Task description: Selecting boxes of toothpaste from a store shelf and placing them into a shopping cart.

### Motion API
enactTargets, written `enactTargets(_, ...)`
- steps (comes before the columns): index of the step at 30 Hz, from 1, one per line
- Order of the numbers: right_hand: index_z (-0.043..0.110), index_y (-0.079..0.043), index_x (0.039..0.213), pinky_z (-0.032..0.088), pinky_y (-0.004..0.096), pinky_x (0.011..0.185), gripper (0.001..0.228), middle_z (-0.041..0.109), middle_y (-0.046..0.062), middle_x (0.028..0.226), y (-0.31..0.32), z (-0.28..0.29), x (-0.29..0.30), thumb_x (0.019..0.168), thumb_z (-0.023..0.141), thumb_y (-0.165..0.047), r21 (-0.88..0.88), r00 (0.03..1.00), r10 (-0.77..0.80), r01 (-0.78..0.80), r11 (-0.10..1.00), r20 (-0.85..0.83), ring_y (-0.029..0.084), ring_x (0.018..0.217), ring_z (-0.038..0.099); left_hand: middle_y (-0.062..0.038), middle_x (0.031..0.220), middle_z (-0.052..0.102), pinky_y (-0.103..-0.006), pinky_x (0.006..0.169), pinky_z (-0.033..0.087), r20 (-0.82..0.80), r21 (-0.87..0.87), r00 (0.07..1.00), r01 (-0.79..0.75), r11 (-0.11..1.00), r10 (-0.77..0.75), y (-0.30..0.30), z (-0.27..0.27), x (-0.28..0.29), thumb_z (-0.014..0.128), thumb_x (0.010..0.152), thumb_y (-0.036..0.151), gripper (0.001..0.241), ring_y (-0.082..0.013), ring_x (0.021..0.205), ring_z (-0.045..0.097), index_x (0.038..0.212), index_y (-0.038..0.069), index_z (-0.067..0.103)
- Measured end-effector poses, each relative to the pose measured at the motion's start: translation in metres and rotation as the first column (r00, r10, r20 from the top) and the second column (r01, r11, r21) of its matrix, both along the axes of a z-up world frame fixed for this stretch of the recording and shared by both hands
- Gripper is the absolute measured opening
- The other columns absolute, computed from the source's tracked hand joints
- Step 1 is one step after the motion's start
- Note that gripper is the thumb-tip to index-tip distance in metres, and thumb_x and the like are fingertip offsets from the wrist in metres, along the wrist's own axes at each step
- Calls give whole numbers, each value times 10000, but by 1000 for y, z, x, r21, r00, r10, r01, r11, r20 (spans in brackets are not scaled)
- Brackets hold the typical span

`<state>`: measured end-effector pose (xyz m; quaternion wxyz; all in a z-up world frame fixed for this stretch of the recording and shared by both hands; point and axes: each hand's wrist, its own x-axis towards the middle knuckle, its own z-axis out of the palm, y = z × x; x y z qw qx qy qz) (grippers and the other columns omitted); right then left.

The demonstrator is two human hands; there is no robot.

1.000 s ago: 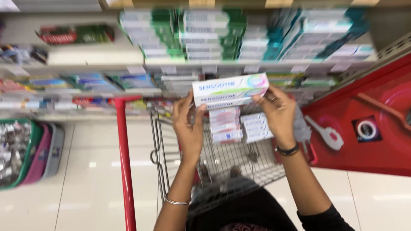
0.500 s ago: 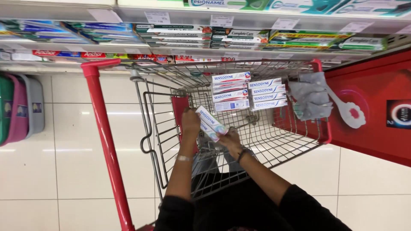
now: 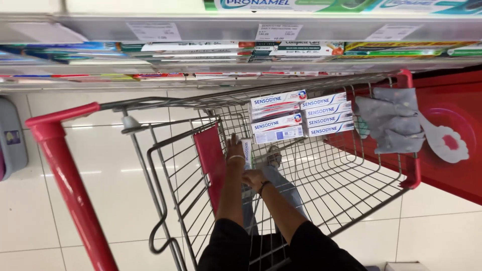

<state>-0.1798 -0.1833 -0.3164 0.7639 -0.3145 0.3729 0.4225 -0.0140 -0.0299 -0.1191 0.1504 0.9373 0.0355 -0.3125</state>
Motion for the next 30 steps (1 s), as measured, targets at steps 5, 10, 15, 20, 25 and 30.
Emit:
enactTargets(5, 726, 37, 923, 490, 339, 571, 153, 703, 172, 848, 4, 105, 58, 820, 717, -75, -795, 837, 540, -268, 544, 87, 213, 688, 629, -114, 1715, 112, -427, 1194, 349, 38, -245, 931, -343, 907, 362, -3, 47, -25, 505, 863, -75, 743, -383, 1507, 260, 1569, 60, 316)
enactTargets(10, 733, -112, 1163, 566, 335, 758, 398, 774, 120, 1029, 10, 153, 86, 770, 670, -93, -950, 704, 695, -94, 298, 148, 233, 879, 730, -227, 1660, 89, -435, 1226, 344, 160, -52, 948, -272, 961, 277, -19, 0, -76, 498, 824, -66, 768, -394, 1521, 254, 1544, -67, 232)
enactTargets(15, 647, -105, 1376, 537, 303, 744, 569, 763, 135, 1165, 2, 135, 94, 837, 504, 9, -697, 735, 499, -49, 715, 459, 165, 897, 701, -244, 1679, 154, -417, 1197, 329, 228, 23, 943, -252, 967, 240, -25, -4, -86, 567, 886, -23, 699, -393, 1521, 213, 1535, -61, 311)
enactTargets(20, 634, -99, 1380, 556, 312, 734, 472, 762, 156, 1132, 6, 247, 137, 926, 549, -2, -769, 624, 689, -212, 603, 369, 226, 886, 713, -215, 1579, 339, -436, 1118, 405, 216, -131, 935, -258, 957, 282, -14, 120, -50, 597, 875, 78, 545, -373, 1449, 357, 1404, -4, 499)
enactTargets(25, 643, -49, 1288, 599, 287, 830, 320, 747, 110, 1187, -11, 400, 173, 979, 572, -9, -734, 395, 655, 80, 674, 644, 172, 1027, 735, -163, 1355, 644, -448, 1041, 514, 444, -461, 779, -224, 858, 442, -19, 218, -43, 583, 978, 153, 346, -348, 1228, 633, 1307, 54, 628)
enactTargets(30, 649, -56, 1236, 597, 267, 829, 251, 751, 79, 1190, -50, 600, 204, 1007, 564, 2, -597, 244, 550, 209, 775, 799, 153, 1028, 761, -162, 1216, 722, -398, 960, 536, 278, -842, 708, -145, 519, 649, -30, 411, -31, 564, 1029, 228, 417, -285, 1131, 702, 1394, 27, 549)
